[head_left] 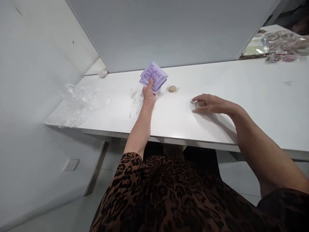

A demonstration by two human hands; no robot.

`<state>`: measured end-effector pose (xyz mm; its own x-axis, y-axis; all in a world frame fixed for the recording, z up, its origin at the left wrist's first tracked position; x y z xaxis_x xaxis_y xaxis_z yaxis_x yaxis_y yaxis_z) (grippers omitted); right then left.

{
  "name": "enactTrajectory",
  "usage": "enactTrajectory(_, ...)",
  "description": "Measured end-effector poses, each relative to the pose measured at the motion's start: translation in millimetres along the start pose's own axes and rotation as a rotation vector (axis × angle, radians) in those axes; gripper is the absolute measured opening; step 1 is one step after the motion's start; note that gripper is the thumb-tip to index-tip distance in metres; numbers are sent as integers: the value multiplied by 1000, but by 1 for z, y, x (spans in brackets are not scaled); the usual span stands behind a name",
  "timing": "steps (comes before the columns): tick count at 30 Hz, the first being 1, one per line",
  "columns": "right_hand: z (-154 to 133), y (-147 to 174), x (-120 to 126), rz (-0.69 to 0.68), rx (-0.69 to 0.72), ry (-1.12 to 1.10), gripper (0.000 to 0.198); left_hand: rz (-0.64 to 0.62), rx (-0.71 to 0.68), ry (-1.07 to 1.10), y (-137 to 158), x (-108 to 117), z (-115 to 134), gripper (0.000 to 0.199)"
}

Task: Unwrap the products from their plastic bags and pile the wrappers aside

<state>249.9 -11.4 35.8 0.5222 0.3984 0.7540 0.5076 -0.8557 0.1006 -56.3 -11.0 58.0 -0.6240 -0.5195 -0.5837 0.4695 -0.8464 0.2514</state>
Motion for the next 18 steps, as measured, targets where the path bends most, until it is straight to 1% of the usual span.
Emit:
enactTrajectory(2,5,10,0,26,-69,-18,72,26,22,15,-1,2,0,22)
enactTrajectory(4,12,20,2,64,-119,-105,77,39,29,32,-2,2,0,22)
enactTrajectory(6,19,25,3,95,-168,-273,77,43,36,51,-3,2,-1,24)
enactTrajectory(8,21,21,4,172,-188,-478,77,49,55,69,-5,2,-1,26)
enactTrajectory(11,8,-5,6,358,-128,-714,74,57,73,89,-8,3,-2,30)
enactTrajectory(13,-10,-33,6,444,-92,-768,68,65,66,88,-10,5,-3,31)
enactTrajectory(15,-31,-65,2,448,-95,-748,62,84,42,82,-14,8,-4,29)
enactTrajectory(18,-61,-108,-8,390,-113,-670,55,115,-7,67,-19,11,-4,24)
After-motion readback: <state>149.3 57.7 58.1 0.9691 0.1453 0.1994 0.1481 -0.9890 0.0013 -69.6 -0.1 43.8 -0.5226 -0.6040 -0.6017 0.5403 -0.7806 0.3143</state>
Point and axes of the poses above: each hand's wrist, its own y-axis away from the middle knuckle, its own x-axis out of the back of the hand, z = x × y, the point moved 2 cm from there along -y, towards the middle knuckle, and after that the axes turned 2 degrees about -y, right-handed, at the moved point
